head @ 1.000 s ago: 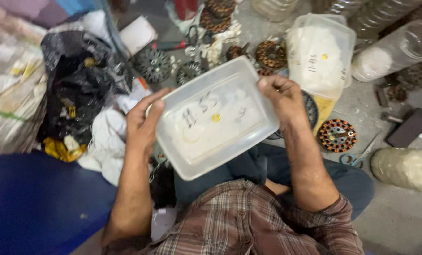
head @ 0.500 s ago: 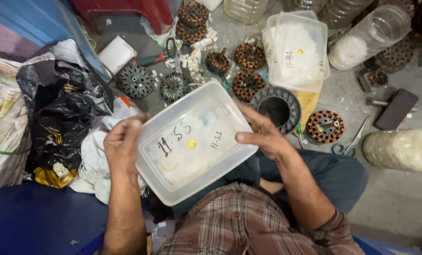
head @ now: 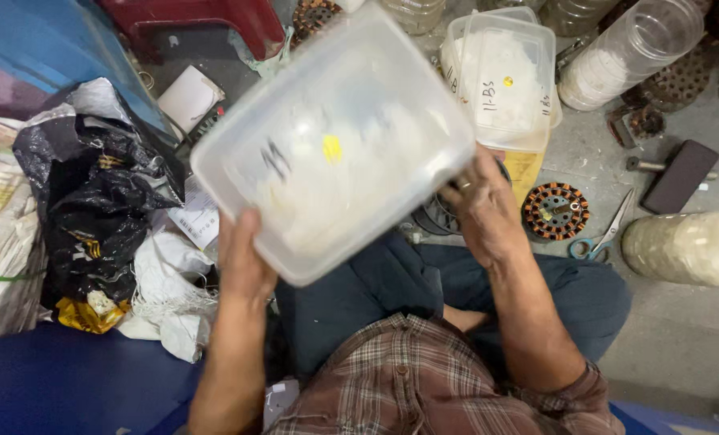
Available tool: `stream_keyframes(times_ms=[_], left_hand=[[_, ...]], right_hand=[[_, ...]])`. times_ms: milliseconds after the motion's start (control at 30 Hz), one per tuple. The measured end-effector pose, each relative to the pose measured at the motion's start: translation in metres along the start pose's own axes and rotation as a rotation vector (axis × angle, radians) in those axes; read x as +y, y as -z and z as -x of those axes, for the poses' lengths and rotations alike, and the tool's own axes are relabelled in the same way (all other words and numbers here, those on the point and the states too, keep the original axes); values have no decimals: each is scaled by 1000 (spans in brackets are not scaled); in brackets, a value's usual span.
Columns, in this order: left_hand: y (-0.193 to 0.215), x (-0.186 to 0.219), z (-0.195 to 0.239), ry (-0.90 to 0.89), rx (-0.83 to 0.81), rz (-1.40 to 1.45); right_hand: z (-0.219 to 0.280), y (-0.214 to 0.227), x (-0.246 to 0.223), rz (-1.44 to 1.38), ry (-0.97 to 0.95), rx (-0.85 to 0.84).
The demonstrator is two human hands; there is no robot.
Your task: The person inserts small white insulating strips into the slots of several fan motor stators and uses a screwdriver to press them into place.
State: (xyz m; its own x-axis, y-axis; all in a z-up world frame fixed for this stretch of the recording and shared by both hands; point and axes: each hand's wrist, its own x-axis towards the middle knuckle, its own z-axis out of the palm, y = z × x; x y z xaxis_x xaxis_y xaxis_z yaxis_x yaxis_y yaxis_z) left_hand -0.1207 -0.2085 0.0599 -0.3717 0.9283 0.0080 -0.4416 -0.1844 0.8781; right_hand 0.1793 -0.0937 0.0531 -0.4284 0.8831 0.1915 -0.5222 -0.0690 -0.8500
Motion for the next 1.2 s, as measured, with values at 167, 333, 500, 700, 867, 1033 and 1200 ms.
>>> stream_keyframes(times_ms=[167,333,500,700,867,1033,1200], left_hand=[[-18,-37,-147,-231,-9,140],[-40,-75,-326,-63,119,222],[-47,-116,-462,-30,229,217],[-32,-161,-538,-28,451,168],[-24,-178,-538,181,346,-137],[-60,-215,-475,-71,183,-125],[-140,-278,-373,-259,-463,-871]], right_hand=[[25,21,-16,176,160,103],[38,78,-19,420,164,446],[3,148,-9,504,-102,763],[-57,213,28,749,-316,819],[-78,234,43,465,-255,851],[-75,259,29,572,-75,821],[-102,298,31,618,-91,730]])
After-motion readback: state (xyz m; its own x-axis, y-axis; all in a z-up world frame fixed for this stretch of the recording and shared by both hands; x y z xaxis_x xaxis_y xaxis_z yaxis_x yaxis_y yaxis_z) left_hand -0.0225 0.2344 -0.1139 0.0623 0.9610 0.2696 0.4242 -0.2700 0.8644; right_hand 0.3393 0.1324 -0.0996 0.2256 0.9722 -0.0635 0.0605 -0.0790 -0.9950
